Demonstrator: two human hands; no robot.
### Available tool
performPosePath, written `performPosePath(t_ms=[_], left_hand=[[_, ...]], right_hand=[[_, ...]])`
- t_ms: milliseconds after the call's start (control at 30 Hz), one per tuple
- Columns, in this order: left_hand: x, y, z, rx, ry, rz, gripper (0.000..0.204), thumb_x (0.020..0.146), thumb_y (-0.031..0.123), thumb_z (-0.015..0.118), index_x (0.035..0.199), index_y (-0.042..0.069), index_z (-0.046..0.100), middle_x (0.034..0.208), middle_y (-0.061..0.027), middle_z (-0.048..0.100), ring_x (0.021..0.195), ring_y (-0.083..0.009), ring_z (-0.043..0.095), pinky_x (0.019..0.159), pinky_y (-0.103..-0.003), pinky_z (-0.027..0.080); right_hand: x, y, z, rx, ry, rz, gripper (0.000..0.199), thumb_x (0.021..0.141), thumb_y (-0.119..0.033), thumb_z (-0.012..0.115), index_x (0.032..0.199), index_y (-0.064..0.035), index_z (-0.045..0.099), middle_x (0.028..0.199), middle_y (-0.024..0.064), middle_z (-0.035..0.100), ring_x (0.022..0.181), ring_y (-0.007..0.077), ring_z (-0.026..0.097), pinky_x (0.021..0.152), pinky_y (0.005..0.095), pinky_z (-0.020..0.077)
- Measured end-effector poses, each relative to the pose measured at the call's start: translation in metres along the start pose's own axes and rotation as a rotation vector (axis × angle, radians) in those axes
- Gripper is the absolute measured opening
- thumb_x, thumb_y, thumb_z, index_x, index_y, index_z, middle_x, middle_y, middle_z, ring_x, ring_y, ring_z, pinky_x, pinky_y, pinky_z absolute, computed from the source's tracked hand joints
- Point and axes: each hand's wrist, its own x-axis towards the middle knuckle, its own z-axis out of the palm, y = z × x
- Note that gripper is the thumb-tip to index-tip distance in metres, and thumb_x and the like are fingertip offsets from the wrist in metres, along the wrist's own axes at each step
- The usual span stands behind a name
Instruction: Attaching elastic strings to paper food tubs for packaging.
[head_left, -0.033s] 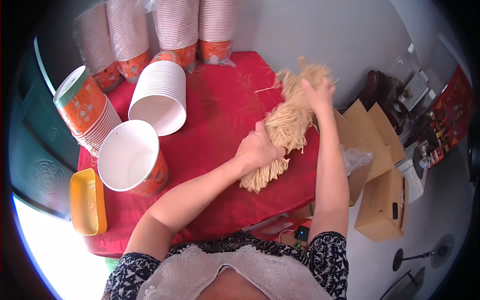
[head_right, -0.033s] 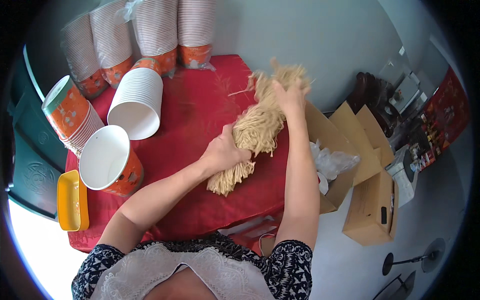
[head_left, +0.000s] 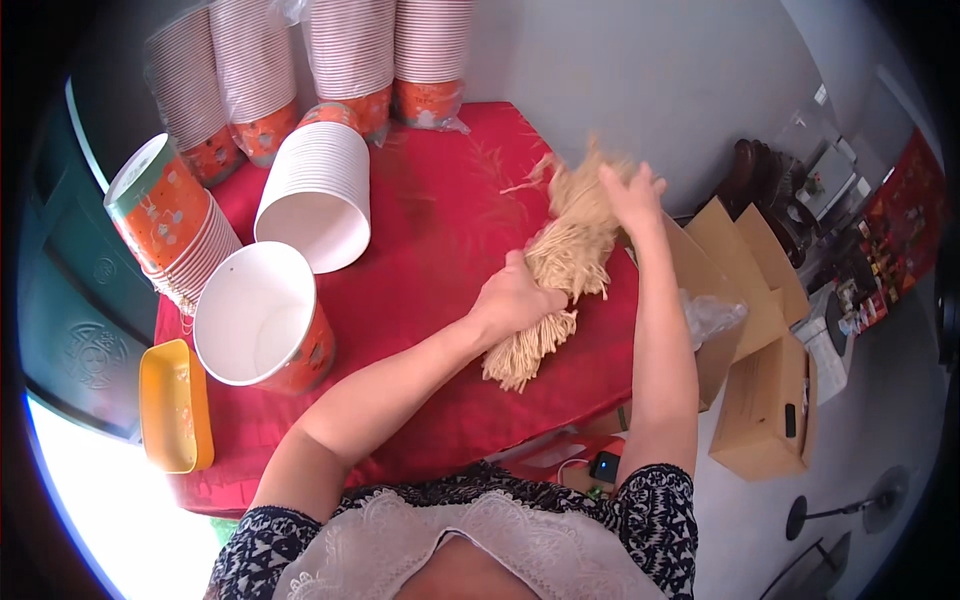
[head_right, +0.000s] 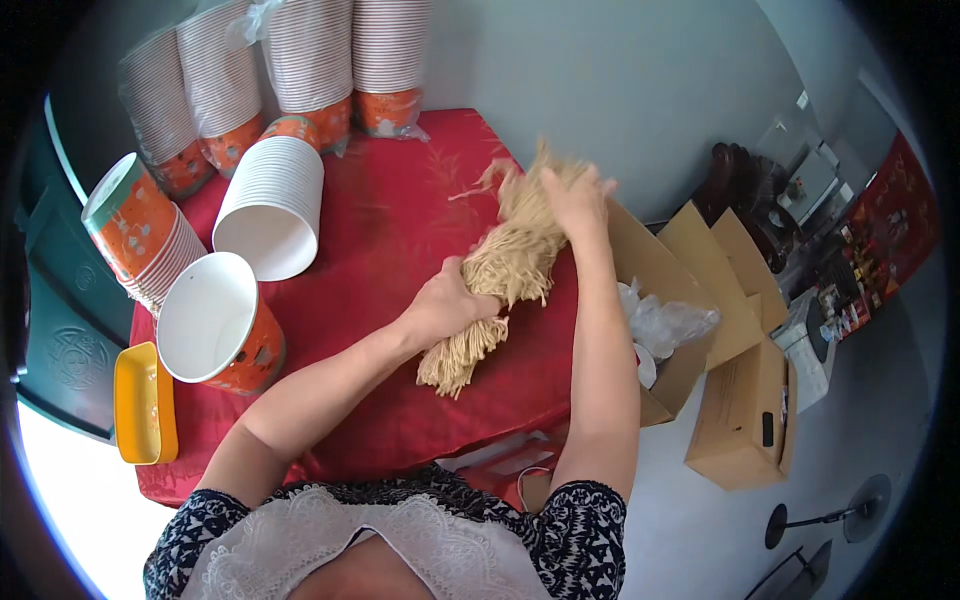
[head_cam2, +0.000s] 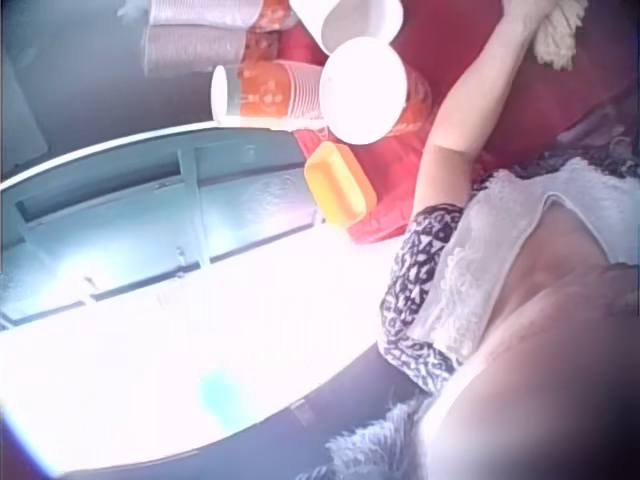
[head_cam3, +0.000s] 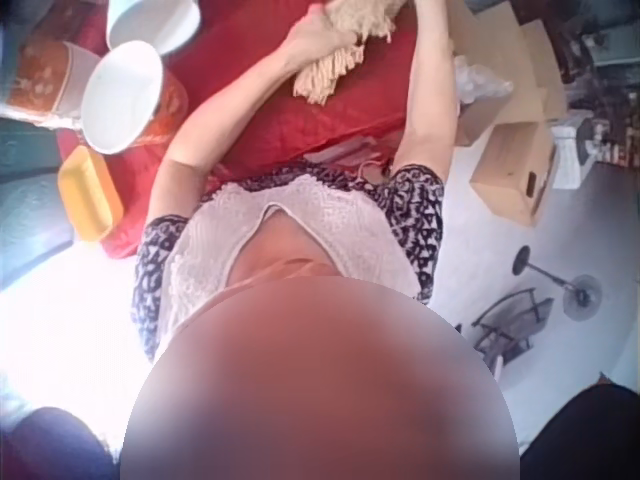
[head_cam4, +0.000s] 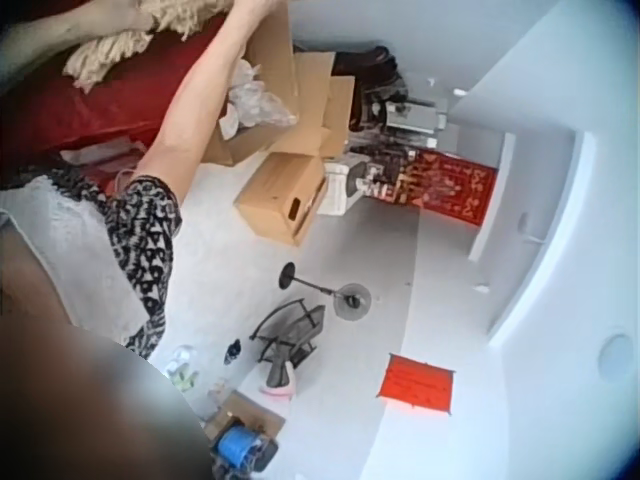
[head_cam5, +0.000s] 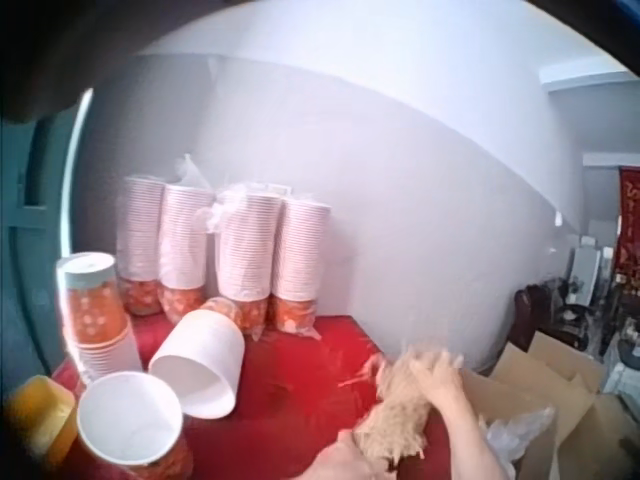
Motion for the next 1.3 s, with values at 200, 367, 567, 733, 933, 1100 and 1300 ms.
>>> performPosePath(t_ms=[200,367,567,733,933,1100,1300], left_hand=[[0.005,-0.024,0.017,-0.335,0.060,-0.080,0.088,0.072,0.033,0.076,0.130,-0.016,0.032,0.101,-0.0256,0.066,0.097,-0.0311,0.068,0.086,-0.037,0.052],[-0.012,-0.012,0.051,0.003,-0.025,0.309,0.096,0.078,0.030,0.076,0.145,-0.008,0.018,0.140,-0.0390,0.031,0.127,-0.0480,0.045,0.107,-0.044,0.041],[-0.020,-0.023,0.054,0.016,-0.234,0.547,0.092,0.084,0.022,0.071,0.149,-0.005,0.011,0.138,-0.0363,0.031,0.134,-0.0482,0.033,0.113,-0.045,0.032],[-0.058,-0.022,0.039,0.005,-0.086,0.587,0.077,0.085,0.017,0.068,0.144,-0.007,0.024,0.132,-0.0322,0.040,0.125,-0.0474,0.043,0.108,-0.045,0.038],[-0.103,-0.024,-0.002,-0.057,-0.032,0.456,0.050,0.088,0.011,0.064,0.130,-0.005,0.043,0.127,-0.0227,0.045,0.105,-0.0325,0.060,0.084,-0.040,0.054],[-0.103,-0.038,-0.023,-0.064,0.061,0.366,0.040,0.088,0.009,0.065,0.123,-0.004,0.051,0.120,-0.0173,0.051,0.100,-0.0240,0.060,0.073,-0.033,0.053],[-0.066,-0.030,-0.045,0.005,0.529,0.648,0.033,0.088,0.006,0.062,0.119,-0.004,0.052,0.121,-0.0229,0.052,0.112,-0.0382,0.053,0.097,-0.043,0.044]], right_hand=[[-0.059,0.016,-0.011,-0.059,-0.624,0.243,0.099,0.084,-0.078,0.044,0.099,0.0181,0.064,0.092,0.0305,0.068,0.059,0.0329,0.069,0.052,0.0405,0.0548],[-0.070,0.051,0.013,0.578,-0.805,0.267,0.074,0.086,-0.053,0.064,0.129,0.0045,0.050,0.121,0.0170,0.060,0.109,0.0241,0.060,0.093,0.0359,0.0486],[-0.078,0.048,0.007,0.837,-0.950,0.326,0.069,0.080,-0.018,0.075,0.140,-0.0041,0.044,0.129,0.0084,0.057,0.116,0.0200,0.055,0.099,0.0333,0.0444],[-0.029,0.072,-0.001,0.833,-0.703,0.343,0.037,0.074,-0.001,0.064,0.111,-0.0014,0.067,0.100,0.0075,0.069,0.085,0.0185,0.068,0.075,0.0310,0.0547],[0.055,0.030,-0.026,1.196,-0.495,0.461,0.032,0.085,-0.012,0.058,0.114,0.0014,0.062,0.103,0.0158,0.069,0.090,0.0278,0.069,0.081,0.0428,0.0581],[0.075,-0.007,-0.034,1.363,-0.424,0.350,0.029,0.084,-0.014,0.062,0.108,0.0021,0.063,0.098,0.0145,0.070,0.085,0.0279,0.069,0.077,0.0423,0.0582],[0.057,-0.016,-0.054,1.437,-0.368,-0.064,0.036,0.085,-0.013,0.061,0.115,0.0049,0.061,0.103,0.0131,0.069,0.088,0.0232,0.070,0.078,0.0363,0.0578]])
